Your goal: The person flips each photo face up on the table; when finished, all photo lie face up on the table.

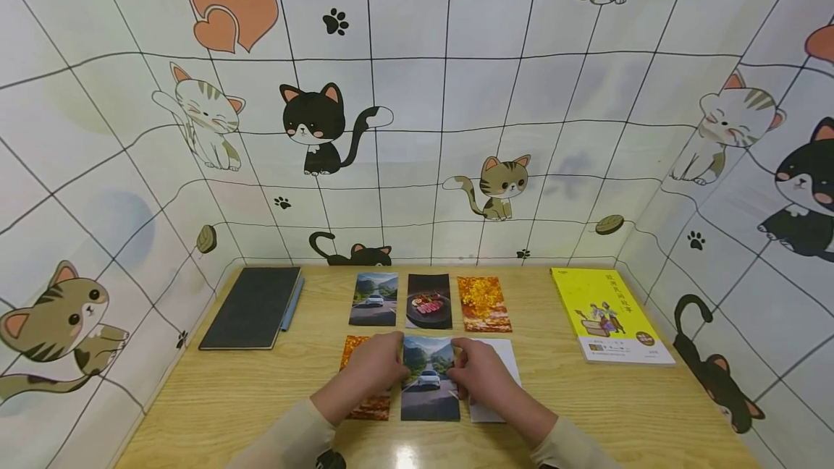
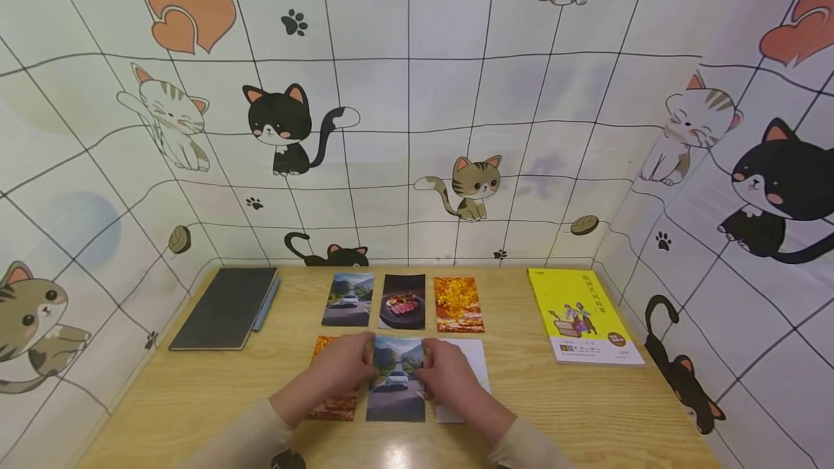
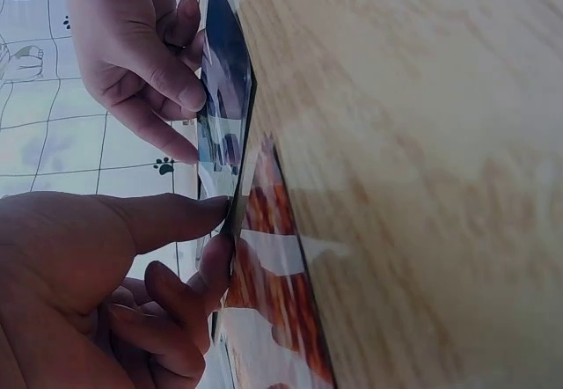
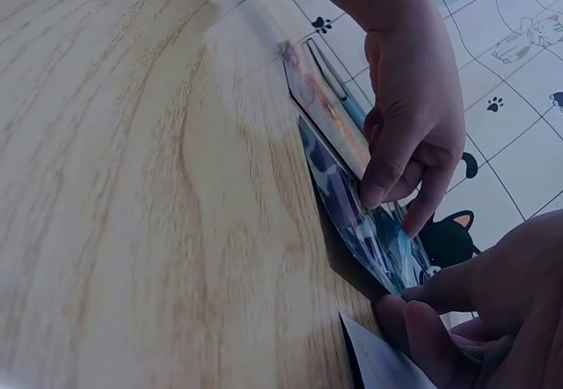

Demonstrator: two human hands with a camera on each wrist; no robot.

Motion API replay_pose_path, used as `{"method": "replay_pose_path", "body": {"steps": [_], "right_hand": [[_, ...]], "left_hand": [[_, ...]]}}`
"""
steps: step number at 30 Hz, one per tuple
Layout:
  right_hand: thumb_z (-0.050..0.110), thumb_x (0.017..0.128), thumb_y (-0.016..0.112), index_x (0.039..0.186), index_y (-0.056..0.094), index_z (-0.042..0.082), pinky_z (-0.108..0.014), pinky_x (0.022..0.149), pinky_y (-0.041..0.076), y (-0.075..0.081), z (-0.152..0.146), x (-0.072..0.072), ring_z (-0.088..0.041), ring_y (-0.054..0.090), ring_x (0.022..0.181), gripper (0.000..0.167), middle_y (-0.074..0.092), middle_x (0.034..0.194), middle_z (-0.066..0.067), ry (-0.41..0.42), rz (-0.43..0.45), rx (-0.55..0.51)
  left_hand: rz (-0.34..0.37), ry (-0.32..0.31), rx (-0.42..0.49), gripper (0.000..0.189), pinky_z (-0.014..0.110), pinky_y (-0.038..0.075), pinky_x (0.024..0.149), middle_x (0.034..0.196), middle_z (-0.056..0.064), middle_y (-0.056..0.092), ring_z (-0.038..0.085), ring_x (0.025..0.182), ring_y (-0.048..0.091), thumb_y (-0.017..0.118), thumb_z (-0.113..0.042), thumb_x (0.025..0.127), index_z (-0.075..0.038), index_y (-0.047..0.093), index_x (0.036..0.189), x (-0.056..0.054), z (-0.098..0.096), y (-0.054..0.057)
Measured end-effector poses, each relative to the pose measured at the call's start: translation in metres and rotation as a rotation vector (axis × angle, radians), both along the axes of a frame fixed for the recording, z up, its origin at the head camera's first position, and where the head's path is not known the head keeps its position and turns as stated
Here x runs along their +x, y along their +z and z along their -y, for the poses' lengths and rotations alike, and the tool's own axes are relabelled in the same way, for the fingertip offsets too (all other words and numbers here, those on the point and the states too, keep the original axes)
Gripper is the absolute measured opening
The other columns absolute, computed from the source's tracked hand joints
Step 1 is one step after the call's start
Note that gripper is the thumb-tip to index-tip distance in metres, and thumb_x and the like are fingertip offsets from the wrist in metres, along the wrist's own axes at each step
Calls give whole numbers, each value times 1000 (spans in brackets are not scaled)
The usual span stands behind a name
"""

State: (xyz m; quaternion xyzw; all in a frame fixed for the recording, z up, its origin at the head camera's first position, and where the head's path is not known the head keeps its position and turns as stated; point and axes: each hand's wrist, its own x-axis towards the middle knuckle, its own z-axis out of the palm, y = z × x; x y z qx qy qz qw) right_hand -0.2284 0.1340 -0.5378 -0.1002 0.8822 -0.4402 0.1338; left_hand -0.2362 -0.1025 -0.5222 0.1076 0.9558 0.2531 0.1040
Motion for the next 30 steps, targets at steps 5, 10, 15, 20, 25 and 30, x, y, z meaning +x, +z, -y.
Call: {"method": "replay_pose_path", "body": {"steps": [5,10,15,20,25,30], "right_hand": [[0,98,80,154,54,-12,-36,45,54,2,1,0,-19,65,54,63,64,79,-3,2,3,29],[0,96,81,152,55,-13,-34,45,54,3,2,-2,-18,66,53,63,64,78,-3,-2,8,63],[-1,94,83,147,59,-12,-32,44,53,1,2,-4,-15,63,49,59,64,74,-1,0,-35,117],[0,93,84,144,62,-12,-32,44,52,0,3,-4,-14,61,48,57,62,74,0,9,-60,135],[1,94,85,145,61,-13,-33,43,52,1,2,-2,-14,61,48,58,63,76,-1,20,-52,96],[5,95,85,149,59,-11,-34,43,54,7,-2,0,-16,64,49,62,66,77,-1,8,-18,35]], "left_hand": [[2,-8,-27,32,35,46,56,73,-3,59,16,62,57,93,-21,89,-9,67,103,-1,0,-1],[7,-10,-68,31,35,44,56,73,-1,60,17,62,56,93,-22,89,-12,65,94,-3,-3,-1],[-5,-12,-94,30,36,44,57,78,0,62,18,64,55,94,-21,88,-6,71,102,-3,-5,2],[-4,-9,-104,32,36,45,57,79,0,62,18,64,55,95,-22,88,-7,71,103,-2,-5,3],[12,-9,-92,33,36,46,58,77,-1,61,18,64,56,96,-24,87,-8,70,101,-1,-4,3],[1,-17,-58,33,37,47,58,76,-1,62,19,64,57,95,-25,88,-7,70,101,-1,-4,4]]}}
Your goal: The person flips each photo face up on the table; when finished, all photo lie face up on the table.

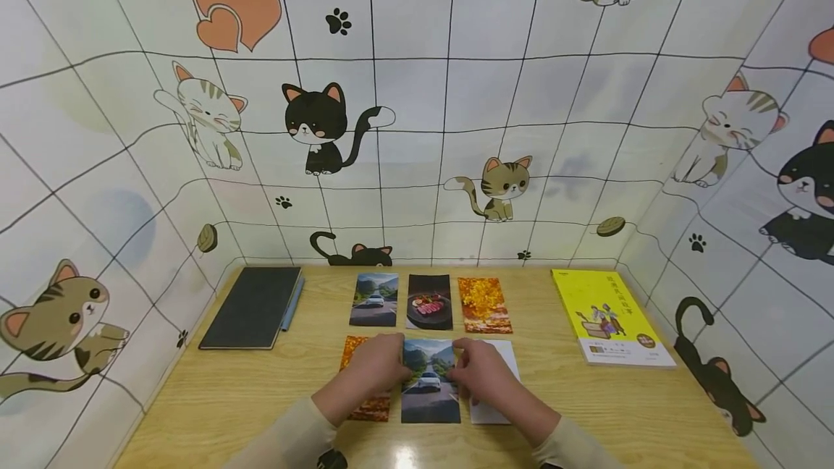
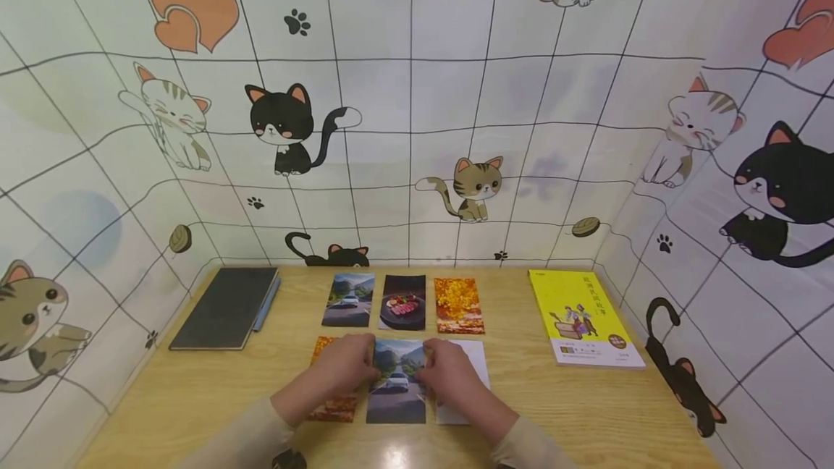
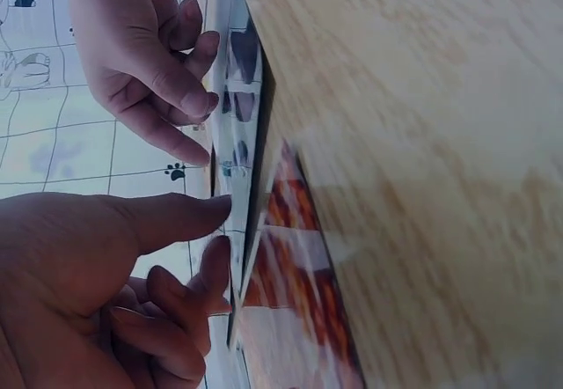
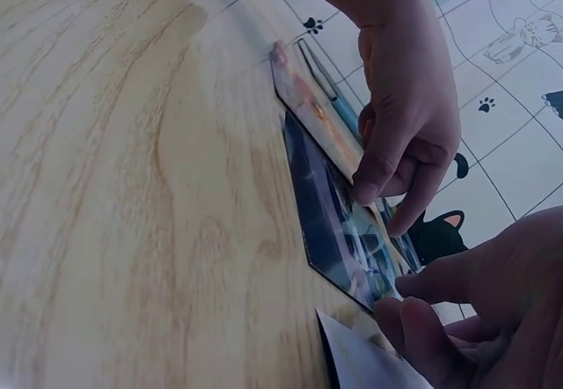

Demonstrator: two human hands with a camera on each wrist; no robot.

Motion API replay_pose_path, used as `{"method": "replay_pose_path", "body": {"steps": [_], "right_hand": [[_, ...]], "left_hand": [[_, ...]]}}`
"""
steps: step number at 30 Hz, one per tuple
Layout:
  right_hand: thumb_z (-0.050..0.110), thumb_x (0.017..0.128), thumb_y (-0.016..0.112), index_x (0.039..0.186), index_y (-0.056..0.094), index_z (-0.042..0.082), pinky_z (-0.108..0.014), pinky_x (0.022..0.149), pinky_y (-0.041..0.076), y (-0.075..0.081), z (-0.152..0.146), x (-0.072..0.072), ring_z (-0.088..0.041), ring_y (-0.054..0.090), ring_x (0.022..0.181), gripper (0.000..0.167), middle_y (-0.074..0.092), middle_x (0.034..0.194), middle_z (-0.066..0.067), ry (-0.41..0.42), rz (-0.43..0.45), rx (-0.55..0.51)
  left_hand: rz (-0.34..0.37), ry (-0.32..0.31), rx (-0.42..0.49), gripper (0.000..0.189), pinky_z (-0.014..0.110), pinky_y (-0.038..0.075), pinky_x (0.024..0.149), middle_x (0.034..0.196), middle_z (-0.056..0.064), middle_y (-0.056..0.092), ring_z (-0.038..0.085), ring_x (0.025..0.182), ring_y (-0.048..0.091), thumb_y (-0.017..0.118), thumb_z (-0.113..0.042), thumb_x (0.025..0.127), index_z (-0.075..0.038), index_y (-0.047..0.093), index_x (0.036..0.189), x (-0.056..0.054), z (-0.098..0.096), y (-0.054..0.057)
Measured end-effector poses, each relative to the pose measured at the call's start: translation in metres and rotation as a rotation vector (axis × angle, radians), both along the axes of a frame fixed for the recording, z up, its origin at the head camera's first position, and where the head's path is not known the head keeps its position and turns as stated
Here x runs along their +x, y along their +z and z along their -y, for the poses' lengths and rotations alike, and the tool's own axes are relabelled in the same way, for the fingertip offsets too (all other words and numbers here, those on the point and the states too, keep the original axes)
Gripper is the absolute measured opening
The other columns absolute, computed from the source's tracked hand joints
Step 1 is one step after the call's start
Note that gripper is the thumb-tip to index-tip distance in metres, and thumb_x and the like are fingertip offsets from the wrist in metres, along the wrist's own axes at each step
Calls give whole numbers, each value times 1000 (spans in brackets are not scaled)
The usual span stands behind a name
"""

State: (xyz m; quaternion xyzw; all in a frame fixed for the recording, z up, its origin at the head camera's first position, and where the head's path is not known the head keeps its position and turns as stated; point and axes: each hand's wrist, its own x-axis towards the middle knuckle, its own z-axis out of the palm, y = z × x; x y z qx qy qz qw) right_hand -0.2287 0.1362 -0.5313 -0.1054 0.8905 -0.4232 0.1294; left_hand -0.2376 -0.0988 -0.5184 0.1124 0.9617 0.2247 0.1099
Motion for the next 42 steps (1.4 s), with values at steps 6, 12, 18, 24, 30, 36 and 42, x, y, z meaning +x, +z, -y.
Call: {"method": "replay_pose_path", "body": {"steps": [6,12,18,24,30,36,42], "right_hand": [[11,97,85,143,64,-8,-39,46,56,10,-16,2,-25,70,59,54,68,88,-6,-21,6,-97],[20,98,88,134,72,2,-33,64,59,10,-46,1,-19,69,84,44,69,103,-5,-27,-102,-54],[26,98,89,135,69,3,-37,84,59,9,-81,3,-25,68,106,48,67,118,-9,62,-199,9],[39,93,92,140,68,6,-48,97,58,5,-106,6,-32,63,119,62,62,131,-7,198,-273,129],[56,83,96,151,62,10,-63,113,49,5,-117,14,-38,56,140,89,56,154,-11,292,-311,253],[73,78,90,162,53,14,-67,117,44,0,-119,16,-42,48,151,109,45,170,-13,318,-259,355],[83,77,84,166,50,17,-66,119,43,-4,-124,16,-40,45,154,115,40,174,-9,341,-264,419]], "left_hand": [[-33,-11,67,52,34,50,59,79,-5,65,14,66,59,94,-27,90,-3,73,133,-1,-4,2],[8,-106,163,63,31,50,61,83,-8,64,12,67,59,92,-31,93,-9,68,147,1,-19,7],[-56,-268,172,60,33,58,82,113,-7,69,9,91,64,91,-40,94,-16,70,144,0,-37,2],[-108,-416,94,73,37,58,101,137,-5,60,12,119,61,88,-56,92,-22,64,152,-4,-57,-8],[-169,-533,-69,97,42,50,116,156,-2,54,18,141,54,85,-76,84,-24,55,159,-4,-80,-15],[-135,-556,-174,115,53,37,127,176,3,37,24,161,37,81,-86,79,-24,43,168,-4,-90,-18],[-149,-602,-235,124,52,33,129,180,6,29,25,165,29,78,-90,78,-21,37,172,-4,-95,-17]]}}
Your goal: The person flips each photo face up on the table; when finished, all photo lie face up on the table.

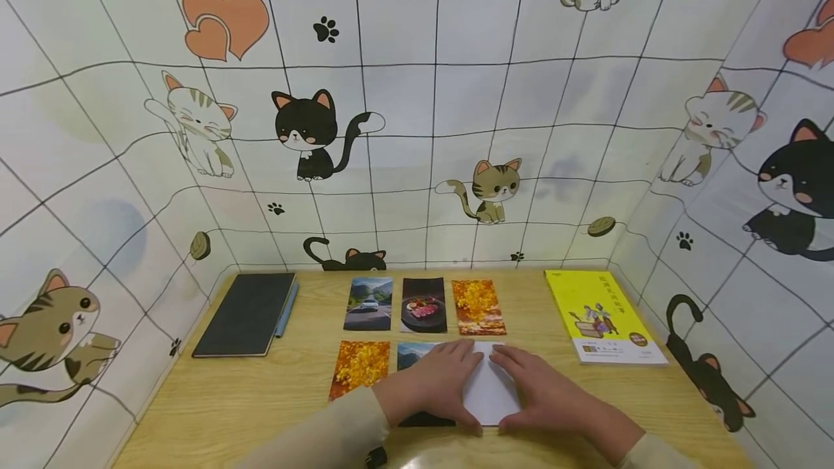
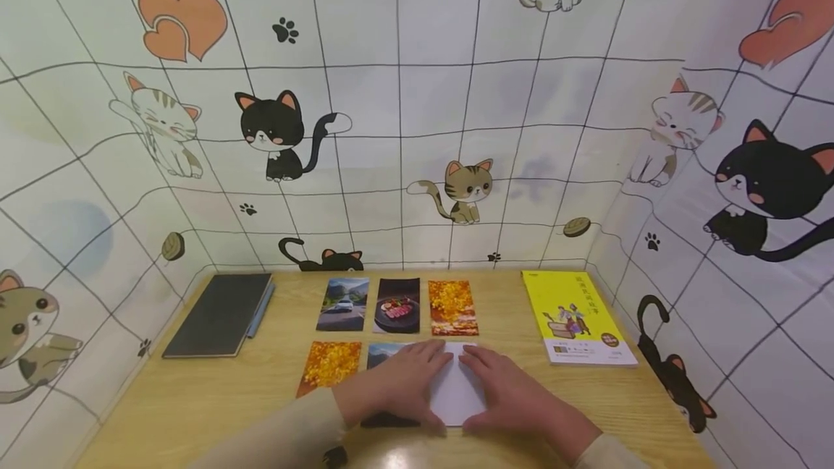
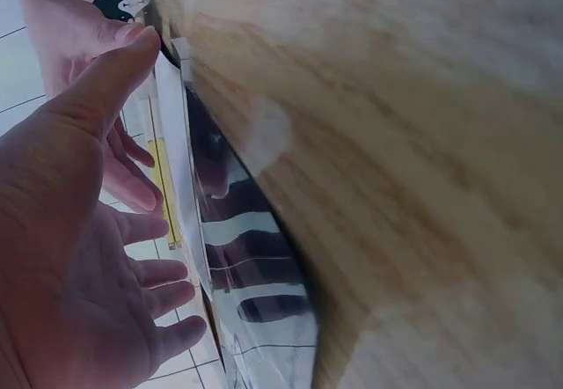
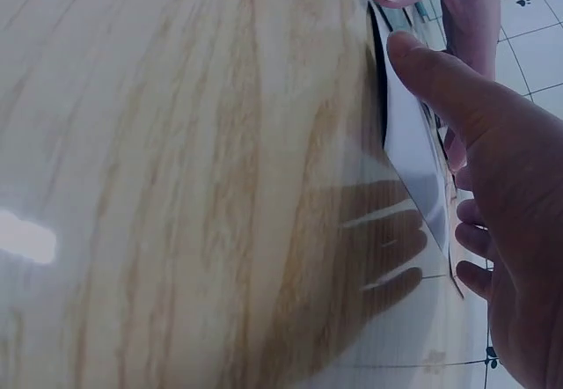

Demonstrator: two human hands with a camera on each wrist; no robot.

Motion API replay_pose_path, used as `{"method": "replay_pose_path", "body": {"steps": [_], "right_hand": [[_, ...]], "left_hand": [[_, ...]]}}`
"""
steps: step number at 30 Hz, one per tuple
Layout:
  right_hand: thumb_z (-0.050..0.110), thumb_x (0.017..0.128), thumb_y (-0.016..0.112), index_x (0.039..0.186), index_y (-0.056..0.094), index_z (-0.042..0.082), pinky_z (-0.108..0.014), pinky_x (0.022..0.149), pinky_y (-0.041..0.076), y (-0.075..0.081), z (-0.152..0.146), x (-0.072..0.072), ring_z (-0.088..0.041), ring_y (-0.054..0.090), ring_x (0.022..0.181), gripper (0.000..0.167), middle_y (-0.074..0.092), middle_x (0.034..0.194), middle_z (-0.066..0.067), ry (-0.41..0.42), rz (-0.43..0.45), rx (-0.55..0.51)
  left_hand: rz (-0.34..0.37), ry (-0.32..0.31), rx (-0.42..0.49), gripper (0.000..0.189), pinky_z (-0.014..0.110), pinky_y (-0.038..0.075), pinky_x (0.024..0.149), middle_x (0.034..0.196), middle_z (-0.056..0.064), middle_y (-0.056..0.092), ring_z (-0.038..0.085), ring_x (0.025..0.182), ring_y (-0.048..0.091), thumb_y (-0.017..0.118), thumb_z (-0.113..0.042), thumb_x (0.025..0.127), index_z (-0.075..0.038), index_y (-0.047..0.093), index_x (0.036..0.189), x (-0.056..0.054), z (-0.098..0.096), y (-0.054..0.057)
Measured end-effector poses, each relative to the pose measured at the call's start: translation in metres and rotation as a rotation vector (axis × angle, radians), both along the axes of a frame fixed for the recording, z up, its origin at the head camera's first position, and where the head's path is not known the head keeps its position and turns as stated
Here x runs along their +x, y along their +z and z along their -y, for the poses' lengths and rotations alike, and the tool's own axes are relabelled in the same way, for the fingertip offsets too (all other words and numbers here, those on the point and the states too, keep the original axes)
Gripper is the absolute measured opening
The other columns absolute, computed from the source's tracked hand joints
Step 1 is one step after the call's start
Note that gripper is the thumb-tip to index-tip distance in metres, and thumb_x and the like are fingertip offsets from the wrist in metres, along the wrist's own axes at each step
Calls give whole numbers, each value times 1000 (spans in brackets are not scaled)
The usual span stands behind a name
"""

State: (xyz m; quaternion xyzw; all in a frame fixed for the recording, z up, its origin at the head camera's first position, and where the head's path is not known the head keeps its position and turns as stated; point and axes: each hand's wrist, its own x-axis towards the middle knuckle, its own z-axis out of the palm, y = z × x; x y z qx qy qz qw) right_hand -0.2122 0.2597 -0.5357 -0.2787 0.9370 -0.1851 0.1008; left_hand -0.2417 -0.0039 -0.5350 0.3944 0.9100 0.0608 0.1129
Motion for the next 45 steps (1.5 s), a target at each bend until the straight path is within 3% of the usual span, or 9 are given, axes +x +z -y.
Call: {"method": "replay_pose_path", "body": {"steps": [6,15,23,30,38,45], "right_hand": [[85,80,79,166,49,17,-64,121,41,-5,0,-1,-37,43,156,113,39,175,-7,25,-26,8],[84,83,78,164,53,19,-66,120,41,-7,1,2,-37,44,155,107,40,174,-8,25,11,26],[86,86,73,161,57,19,-63,120,44,-9,1,4,-34,48,152,102,46,171,-5,41,-39,43],[79,91,74,156,62,21,-60,118,46,-5,4,8,-29,53,148,88,52,165,1,72,-47,57],[85,89,71,159,59,23,-59,119,46,-6,3,10,-26,53,148,94,51,165,3,72,-56,52],[82,91,71,156,61,22,-59,119,46,-8,1,10,-26,53,147,90,52,163,3,80,-85,35]], "left_hand": [[-33,-27,-39,125,48,30,131,181,8,27,25,166,27,76,-90,79,-17,36,173,0,-1,2],[-24,-33,-58,119,45,29,132,179,6,31,24,165,30,75,-90,81,-19,43,170,0,-3,2],[-51,-49,-65,115,45,30,131,178,7,33,25,164,32,76,-89,81,-21,46,169,-1,-4,0],[-80,-74,-61,114,40,36,128,175,9,37,25,161,37,75,-89,82,-18,48,168,-2,-4,0],[-83,-76,-94,115,40,34,129,175,7,39,24,160,39,73,-91,81,-19,47,168,-2,-6,5],[-94,-93,-151,114,38,37,127,173,7,41,22,158,42,70,-92,82,-19,49,167,-3,-9,7]]}}
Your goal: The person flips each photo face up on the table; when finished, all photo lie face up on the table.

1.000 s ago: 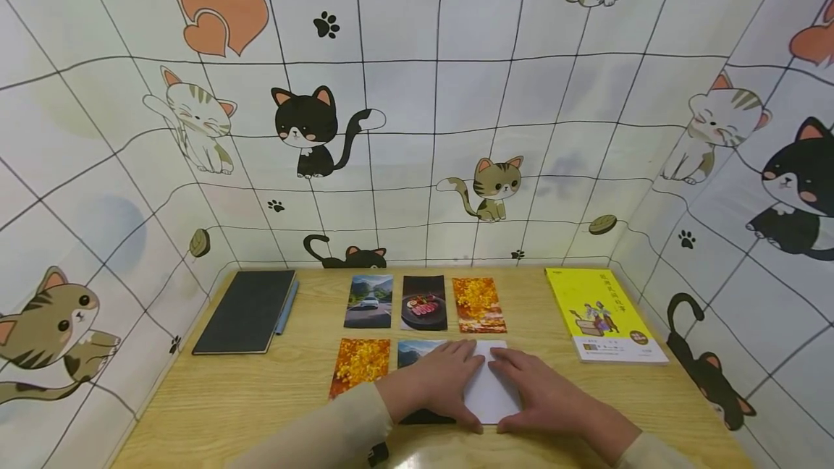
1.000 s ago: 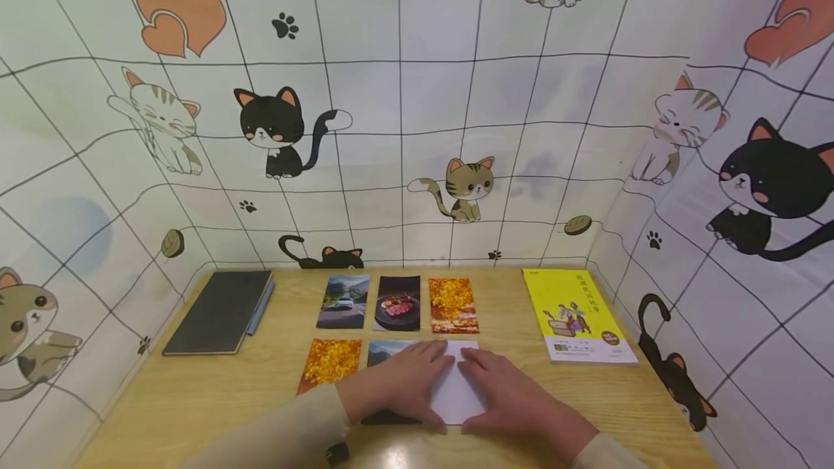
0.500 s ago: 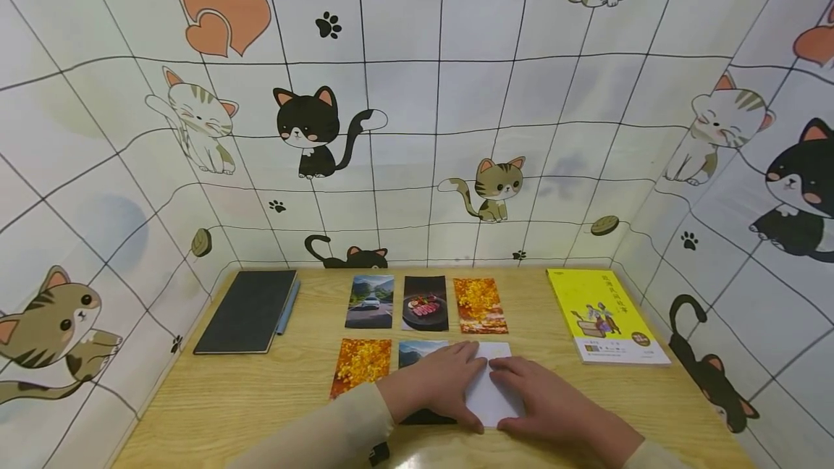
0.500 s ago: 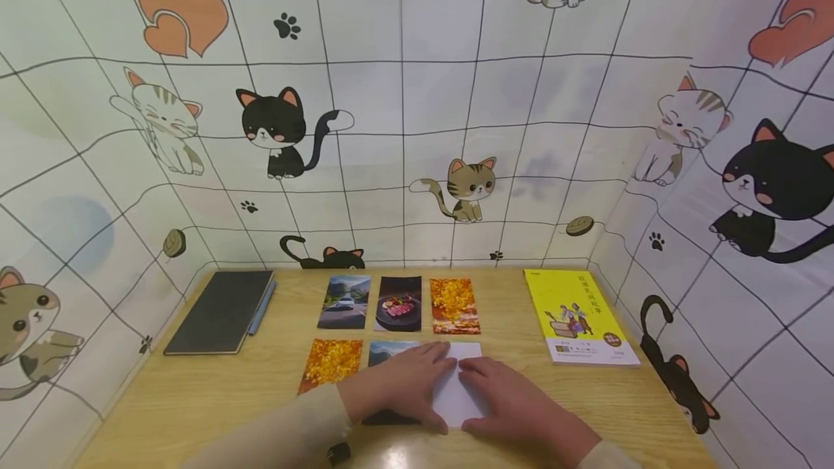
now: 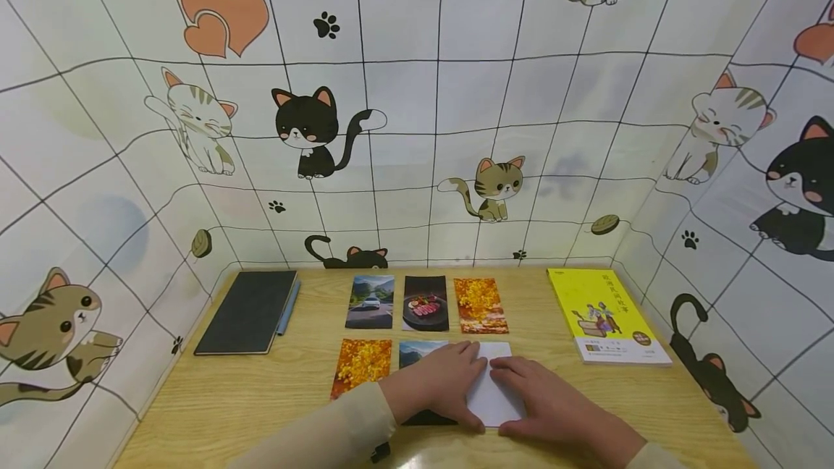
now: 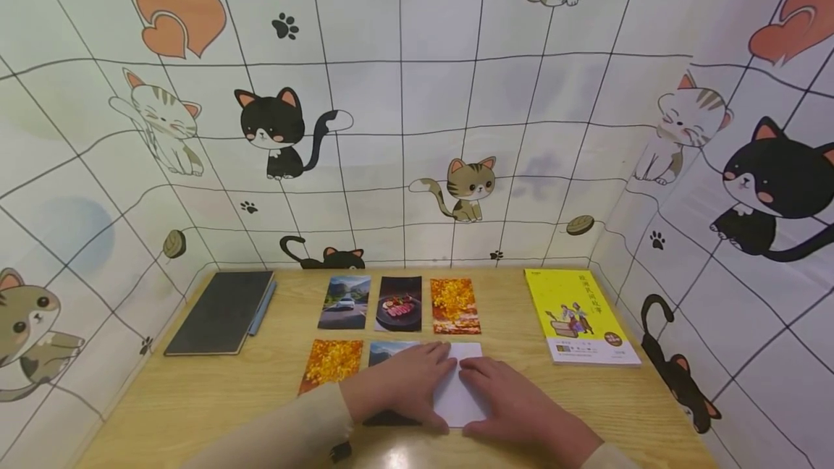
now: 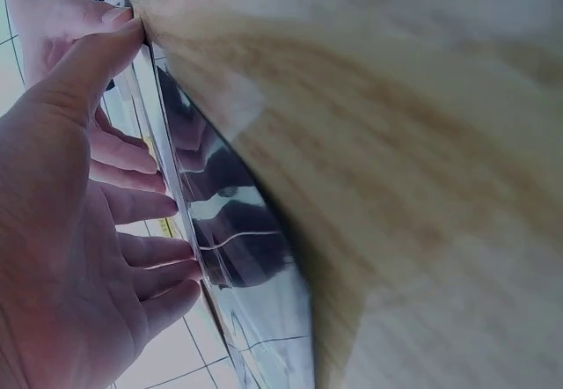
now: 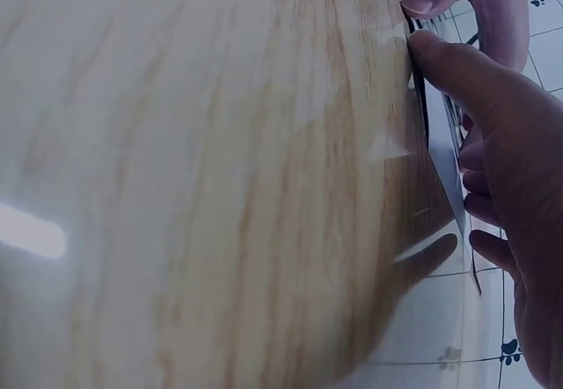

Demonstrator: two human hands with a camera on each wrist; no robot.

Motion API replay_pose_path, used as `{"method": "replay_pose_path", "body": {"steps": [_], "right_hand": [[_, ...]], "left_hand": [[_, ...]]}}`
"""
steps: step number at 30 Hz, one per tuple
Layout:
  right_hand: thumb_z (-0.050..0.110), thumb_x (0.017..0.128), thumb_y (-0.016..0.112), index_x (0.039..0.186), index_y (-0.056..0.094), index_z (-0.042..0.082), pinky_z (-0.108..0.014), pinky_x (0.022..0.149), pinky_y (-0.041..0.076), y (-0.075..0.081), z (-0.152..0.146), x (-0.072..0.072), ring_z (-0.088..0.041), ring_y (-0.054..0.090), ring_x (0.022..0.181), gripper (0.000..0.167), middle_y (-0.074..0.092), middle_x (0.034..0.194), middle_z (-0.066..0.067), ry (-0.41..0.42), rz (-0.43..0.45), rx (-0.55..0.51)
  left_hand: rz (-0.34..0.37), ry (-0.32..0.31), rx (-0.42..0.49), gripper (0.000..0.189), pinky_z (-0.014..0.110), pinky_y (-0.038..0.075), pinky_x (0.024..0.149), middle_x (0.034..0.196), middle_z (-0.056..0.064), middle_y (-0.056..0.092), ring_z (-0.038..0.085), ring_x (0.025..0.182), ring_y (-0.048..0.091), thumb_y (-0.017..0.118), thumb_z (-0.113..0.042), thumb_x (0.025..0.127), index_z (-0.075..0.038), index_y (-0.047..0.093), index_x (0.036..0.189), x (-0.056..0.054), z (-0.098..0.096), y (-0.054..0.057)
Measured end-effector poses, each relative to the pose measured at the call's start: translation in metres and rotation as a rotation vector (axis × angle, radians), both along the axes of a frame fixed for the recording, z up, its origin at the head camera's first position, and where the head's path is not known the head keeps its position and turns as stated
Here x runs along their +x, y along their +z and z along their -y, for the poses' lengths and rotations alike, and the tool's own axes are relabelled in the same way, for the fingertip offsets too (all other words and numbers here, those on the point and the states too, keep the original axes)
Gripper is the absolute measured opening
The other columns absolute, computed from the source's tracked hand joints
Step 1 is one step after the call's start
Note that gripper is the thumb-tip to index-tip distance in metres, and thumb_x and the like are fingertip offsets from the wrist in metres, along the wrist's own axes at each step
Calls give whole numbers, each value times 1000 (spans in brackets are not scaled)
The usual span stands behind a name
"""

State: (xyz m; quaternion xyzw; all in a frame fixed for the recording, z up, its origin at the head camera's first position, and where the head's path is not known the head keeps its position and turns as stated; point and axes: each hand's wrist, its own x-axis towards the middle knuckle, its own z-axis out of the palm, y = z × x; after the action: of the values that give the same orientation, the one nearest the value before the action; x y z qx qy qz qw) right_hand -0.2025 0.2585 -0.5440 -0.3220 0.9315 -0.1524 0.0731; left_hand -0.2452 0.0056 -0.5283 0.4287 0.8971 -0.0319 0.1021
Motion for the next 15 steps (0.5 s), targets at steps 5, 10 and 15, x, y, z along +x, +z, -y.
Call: {"method": "replay_pose_path", "body": {"steps": [5,10,15], "right_hand": [[84,91,70,155,62,23,-58,119,47,-1,-1,0,-24,54,146,89,53,163,4,-2,-3,9],[81,92,71,153,64,23,-57,117,48,0,-3,0,-24,55,145,84,54,162,5,11,-19,8],[73,96,73,152,65,22,-55,117,49,-1,-6,1,-23,55,145,76,53,162,5,23,-7,-12]], "left_hand": [[15,-18,0,108,39,37,127,174,7,41,23,159,41,65,-91,88,-19,50,167,-4,1,-2],[88,-16,36,99,41,35,128,177,8,37,25,162,38,60,-85,95,-19,49,168,-6,5,0],[107,-27,50,99,41,33,130,178,9,34,25,164,34,60,-85,96,-20,47,169,-4,8,2]]}}
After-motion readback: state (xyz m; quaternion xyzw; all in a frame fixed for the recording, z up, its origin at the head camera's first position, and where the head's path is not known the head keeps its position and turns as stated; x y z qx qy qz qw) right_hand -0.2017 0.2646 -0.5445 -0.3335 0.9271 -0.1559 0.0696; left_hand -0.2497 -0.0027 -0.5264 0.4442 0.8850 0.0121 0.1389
